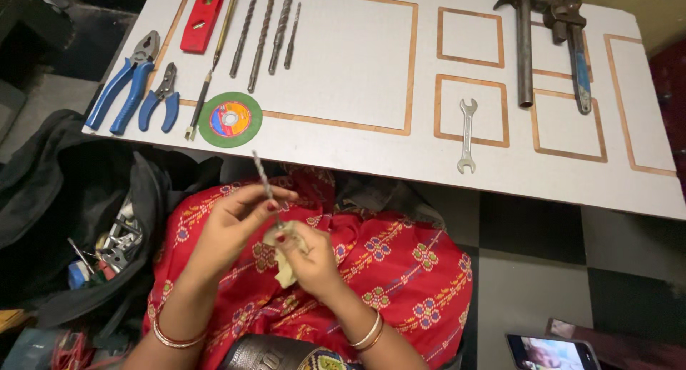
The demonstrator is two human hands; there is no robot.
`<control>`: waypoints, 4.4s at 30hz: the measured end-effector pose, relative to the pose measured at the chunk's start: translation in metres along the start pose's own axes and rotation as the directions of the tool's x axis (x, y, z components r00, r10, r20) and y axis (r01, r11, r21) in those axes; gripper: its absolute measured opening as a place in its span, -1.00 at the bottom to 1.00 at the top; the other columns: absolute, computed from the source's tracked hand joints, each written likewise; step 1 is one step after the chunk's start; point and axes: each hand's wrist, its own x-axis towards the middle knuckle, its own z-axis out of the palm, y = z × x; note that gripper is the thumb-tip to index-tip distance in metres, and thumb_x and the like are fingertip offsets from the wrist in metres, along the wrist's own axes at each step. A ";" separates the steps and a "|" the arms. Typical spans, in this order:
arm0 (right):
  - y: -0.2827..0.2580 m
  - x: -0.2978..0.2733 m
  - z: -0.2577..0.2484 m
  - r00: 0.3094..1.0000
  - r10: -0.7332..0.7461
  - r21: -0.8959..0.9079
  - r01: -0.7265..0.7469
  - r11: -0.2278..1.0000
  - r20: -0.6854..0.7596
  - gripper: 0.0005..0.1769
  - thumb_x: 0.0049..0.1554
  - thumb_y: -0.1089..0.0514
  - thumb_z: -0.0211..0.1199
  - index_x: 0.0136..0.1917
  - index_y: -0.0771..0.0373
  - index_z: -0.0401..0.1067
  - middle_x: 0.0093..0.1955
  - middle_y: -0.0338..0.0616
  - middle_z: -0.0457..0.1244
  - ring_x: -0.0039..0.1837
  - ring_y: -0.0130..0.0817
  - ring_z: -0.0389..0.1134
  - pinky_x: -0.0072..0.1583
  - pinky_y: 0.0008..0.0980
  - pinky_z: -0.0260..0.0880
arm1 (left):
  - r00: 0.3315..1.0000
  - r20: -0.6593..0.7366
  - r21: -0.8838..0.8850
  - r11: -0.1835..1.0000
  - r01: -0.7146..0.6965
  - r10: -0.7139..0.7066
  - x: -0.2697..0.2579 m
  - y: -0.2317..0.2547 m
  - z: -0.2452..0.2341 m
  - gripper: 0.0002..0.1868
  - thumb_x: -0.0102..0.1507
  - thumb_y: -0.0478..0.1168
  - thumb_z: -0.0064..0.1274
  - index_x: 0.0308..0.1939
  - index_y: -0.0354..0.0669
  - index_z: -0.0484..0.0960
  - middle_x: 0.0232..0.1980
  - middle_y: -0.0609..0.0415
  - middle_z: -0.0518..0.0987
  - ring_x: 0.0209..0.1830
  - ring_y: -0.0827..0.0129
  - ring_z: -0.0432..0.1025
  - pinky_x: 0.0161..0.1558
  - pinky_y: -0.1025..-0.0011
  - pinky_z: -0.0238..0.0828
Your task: The person wipes several metal tools with a cloth and places them on a white table. The person handles a pipe wrench, multiple drill bits, and a wrench, cleaning each one individually before arranging them on the table.
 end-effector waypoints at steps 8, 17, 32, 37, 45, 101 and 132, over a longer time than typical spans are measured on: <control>-0.005 0.019 -0.016 0.975 0.213 0.186 -0.198 0.962 -0.066 -0.62 0.34 -0.05 0.05 0.07 0.28 0.50 -0.27 -0.25 0.31 -0.27 -0.55 0.31 -0.22 -0.56 0.30 | 0.986 -0.122 -0.072 0.991 0.110 -0.118 0.021 -0.009 0.010 -0.76 0.27 -0.36 0.14 0.00 -0.39 0.68 -0.12 -0.05 0.71 -0.15 0.36 0.60 -0.09 0.39 0.58; -0.004 0.030 -0.040 0.968 -0.193 -0.234 0.152 0.960 -0.159 -0.79 0.25 0.25 0.22 -0.19 0.42 0.47 -0.15 -0.11 0.34 -0.11 -0.36 0.42 0.00 -0.42 0.48 | 0.960 -0.195 0.512 0.856 -0.073 0.198 0.150 0.073 -0.030 -0.67 0.27 -0.36 0.22 0.12 -0.37 0.68 -0.22 -0.06 0.66 -0.31 0.37 0.54 -0.26 0.43 0.49; -0.068 0.336 -0.062 0.872 0.058 -0.741 -0.448 0.500 -0.487 -0.80 0.09 0.01 0.31 -0.14 0.15 0.62 -0.24 -0.07 0.43 -0.16 -0.12 0.49 -0.08 -0.19 0.48 | 0.871 -0.486 0.510 0.832 0.216 0.072 0.304 0.062 -0.083 -0.85 0.09 -0.35 0.26 -0.26 -0.26 0.76 -0.37 0.02 0.70 -0.48 0.45 0.57 -0.46 0.46 0.53; -0.038 0.382 -0.059 0.853 0.080 -0.769 -0.502 0.397 -0.516 -0.81 0.12 0.10 0.24 -0.08 0.18 0.61 -0.01 0.03 0.43 0.07 0.00 0.48 0.04 -0.12 0.50 | 0.870 -0.493 0.541 0.790 0.287 0.022 0.328 0.069 -0.074 -0.90 0.10 -0.34 0.30 -0.33 -0.31 0.77 -0.45 -0.05 0.68 -0.58 0.36 0.54 -0.47 0.42 0.51; -0.043 0.380 -0.076 0.802 0.176 -0.717 -0.592 0.369 -0.571 -0.79 0.09 0.17 0.25 -0.02 0.21 0.61 0.03 0.04 0.43 0.11 -0.03 0.48 0.09 -0.15 0.52 | 0.896 -0.425 0.681 0.697 0.226 0.124 0.334 0.058 -0.060 -0.87 0.03 -0.33 0.31 -0.36 -0.27 0.77 -0.39 -0.14 0.70 -0.48 0.22 0.60 -0.35 0.35 0.55; -0.049 0.358 -0.069 0.790 0.143 -0.670 -0.588 0.454 -0.596 -0.82 -0.05 0.02 0.48 -0.18 0.09 0.66 -0.13 -0.10 0.46 -0.04 -0.13 0.51 0.06 -0.21 0.51 | 0.879 -0.463 0.367 0.927 0.070 0.117 0.138 0.042 -0.117 -0.69 0.30 -0.26 0.14 0.09 -0.36 0.64 -0.25 -0.04 0.71 -0.35 0.42 0.59 -0.32 0.51 0.54; -0.074 0.254 -0.088 0.874 0.192 -0.274 -0.337 0.901 -0.447 -0.70 0.01 0.02 0.48 -0.23 0.34 0.62 -0.37 -0.15 0.40 -0.35 -0.48 0.33 -0.25 -0.48 0.34 | 0.792 -0.454 0.829 0.520 0.207 0.408 0.067 0.050 -0.117 -0.68 0.25 -0.10 0.23 -0.01 -0.21 0.73 -0.20 -0.07 0.67 -0.36 0.13 0.54 -0.24 0.24 0.45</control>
